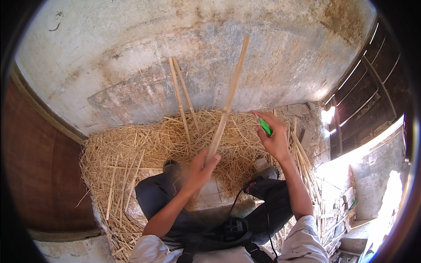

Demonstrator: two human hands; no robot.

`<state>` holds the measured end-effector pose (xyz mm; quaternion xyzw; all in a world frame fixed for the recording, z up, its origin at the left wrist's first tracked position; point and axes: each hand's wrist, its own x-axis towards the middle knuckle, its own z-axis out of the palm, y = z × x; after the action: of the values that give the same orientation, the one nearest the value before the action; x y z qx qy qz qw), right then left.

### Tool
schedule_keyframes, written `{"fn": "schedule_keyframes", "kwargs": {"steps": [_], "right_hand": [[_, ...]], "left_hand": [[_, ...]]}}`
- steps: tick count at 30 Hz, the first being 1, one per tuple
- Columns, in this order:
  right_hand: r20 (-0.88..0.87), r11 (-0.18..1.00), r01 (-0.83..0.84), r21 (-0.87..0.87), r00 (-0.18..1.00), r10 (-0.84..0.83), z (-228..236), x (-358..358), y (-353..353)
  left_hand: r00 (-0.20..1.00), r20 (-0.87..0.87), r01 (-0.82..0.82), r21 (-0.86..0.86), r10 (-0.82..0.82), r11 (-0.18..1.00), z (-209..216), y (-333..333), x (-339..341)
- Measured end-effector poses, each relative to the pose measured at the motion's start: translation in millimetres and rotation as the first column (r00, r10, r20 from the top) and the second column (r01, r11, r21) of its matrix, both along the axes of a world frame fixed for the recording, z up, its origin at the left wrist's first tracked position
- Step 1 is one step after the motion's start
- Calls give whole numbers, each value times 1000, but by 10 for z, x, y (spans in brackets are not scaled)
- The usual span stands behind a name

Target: The person uses a green-handled knife to shave and smooth the outer layer of a long bamboo stick by hand, rotating the stick and scraping it repeatedly.

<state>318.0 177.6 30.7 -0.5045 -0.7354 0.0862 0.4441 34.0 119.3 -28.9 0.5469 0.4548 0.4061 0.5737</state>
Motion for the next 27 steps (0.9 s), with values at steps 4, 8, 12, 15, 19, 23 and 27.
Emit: {"fn": "schedule_keyframes", "kwargs": {"steps": [4,8,12,15,19,23,27], "right_hand": [[-164,964,-12,-266,986,-33,102,-232,-142],[-198,947,-16,-321,979,-51,111,-338,-166],[-193,946,45,-320,975,-112,108,-379,-172],[-184,950,67,-306,975,-128,43,-360,-151],[-153,948,70,-312,981,-123,-14,-341,-146],[-199,939,51,-340,972,-125,10,-213,-113],[-221,976,166,-144,956,-195,20,-112,-62]], "left_hand": [[998,-63,6,95,0,995,-13,-17,27],[992,-124,10,191,14,982,-63,-32,62],[987,-158,44,253,-3,967,-35,-43,62],[989,-150,37,255,2,966,-25,-51,66],[989,-149,34,243,2,969,32,-61,72],[986,-167,39,270,7,962,62,-62,68],[984,-177,58,209,-21,976,96,-81,62]]}}
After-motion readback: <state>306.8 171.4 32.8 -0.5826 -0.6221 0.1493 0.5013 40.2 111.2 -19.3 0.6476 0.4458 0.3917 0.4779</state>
